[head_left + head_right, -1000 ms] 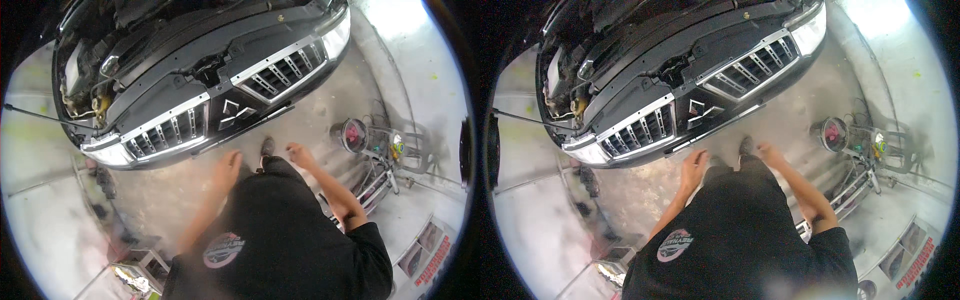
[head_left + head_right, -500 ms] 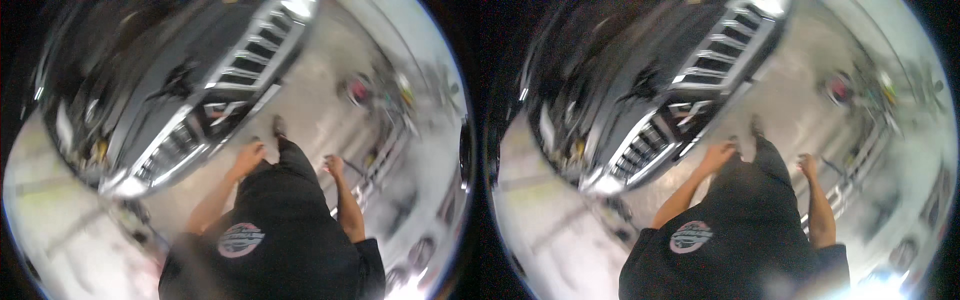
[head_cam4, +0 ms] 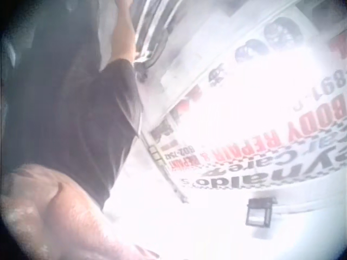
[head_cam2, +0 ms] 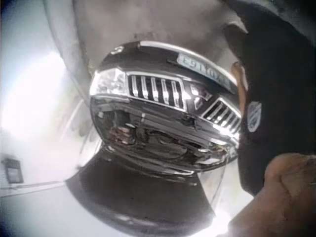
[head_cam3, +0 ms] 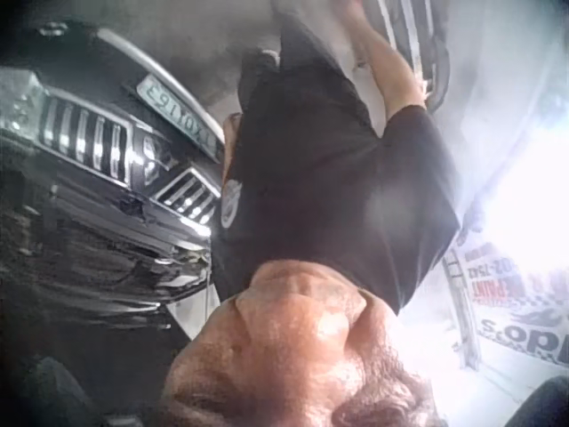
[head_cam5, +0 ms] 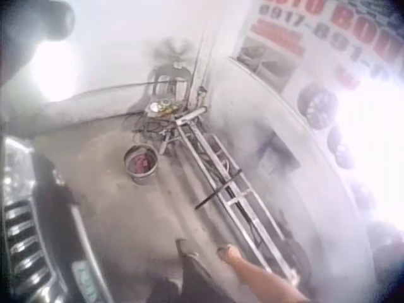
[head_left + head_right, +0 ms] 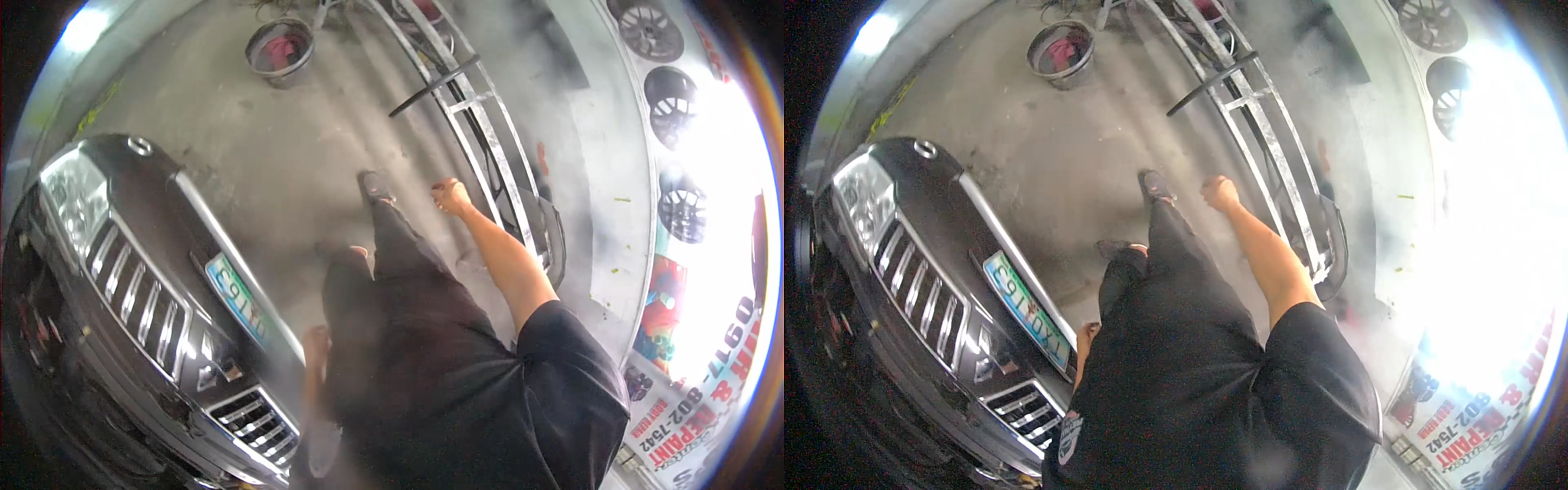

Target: The person installs a chrome grille onto the front of a car by aligning it with the frame and pressing it into place by hand, then secures a plastic trim piece over the top edge.

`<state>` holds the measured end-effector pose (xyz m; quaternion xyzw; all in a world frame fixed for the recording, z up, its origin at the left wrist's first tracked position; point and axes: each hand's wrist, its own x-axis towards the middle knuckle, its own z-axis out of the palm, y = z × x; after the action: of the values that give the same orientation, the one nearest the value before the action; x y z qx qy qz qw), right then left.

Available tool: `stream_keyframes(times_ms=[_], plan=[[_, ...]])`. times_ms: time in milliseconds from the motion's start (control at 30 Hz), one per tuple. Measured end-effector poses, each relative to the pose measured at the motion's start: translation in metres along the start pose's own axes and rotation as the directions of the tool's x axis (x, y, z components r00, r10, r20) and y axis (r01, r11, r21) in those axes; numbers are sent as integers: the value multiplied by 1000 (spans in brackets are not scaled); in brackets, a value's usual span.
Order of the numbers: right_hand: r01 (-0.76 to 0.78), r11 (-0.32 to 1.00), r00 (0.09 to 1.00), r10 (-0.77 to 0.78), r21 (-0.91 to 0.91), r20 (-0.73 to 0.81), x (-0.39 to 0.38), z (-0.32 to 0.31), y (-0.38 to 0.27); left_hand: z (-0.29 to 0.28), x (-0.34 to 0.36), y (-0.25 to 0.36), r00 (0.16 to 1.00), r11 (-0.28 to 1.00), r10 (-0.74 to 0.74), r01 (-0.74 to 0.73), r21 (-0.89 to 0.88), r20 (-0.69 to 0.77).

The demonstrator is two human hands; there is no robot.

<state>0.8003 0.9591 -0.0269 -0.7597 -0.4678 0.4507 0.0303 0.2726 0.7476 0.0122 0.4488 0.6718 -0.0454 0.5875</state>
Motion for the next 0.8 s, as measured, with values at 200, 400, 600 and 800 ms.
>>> stream_keyframes(times_ms=[200, 400, 600, 800], plan=[[25, 469, 943, 281, 883, -176, 152, -97, 50, -9, 28, 13, 951, 925, -294, 259, -278, -91], [60, 610, 806, 438, 790, -398, 309, -177, 15, 34, 35, 74, 939, 781, -338, 245, -574, -60], [170, 231, 788, 552, 958, -273, 367, -218, 30, 56, 52, 145, 941, 759, -327, 318, -568, 90], [547, 513, 768, 6, 662, -640, 301, -283, 7, 31, 90, 188, 975, 982, -44, 2, -189, -219]])
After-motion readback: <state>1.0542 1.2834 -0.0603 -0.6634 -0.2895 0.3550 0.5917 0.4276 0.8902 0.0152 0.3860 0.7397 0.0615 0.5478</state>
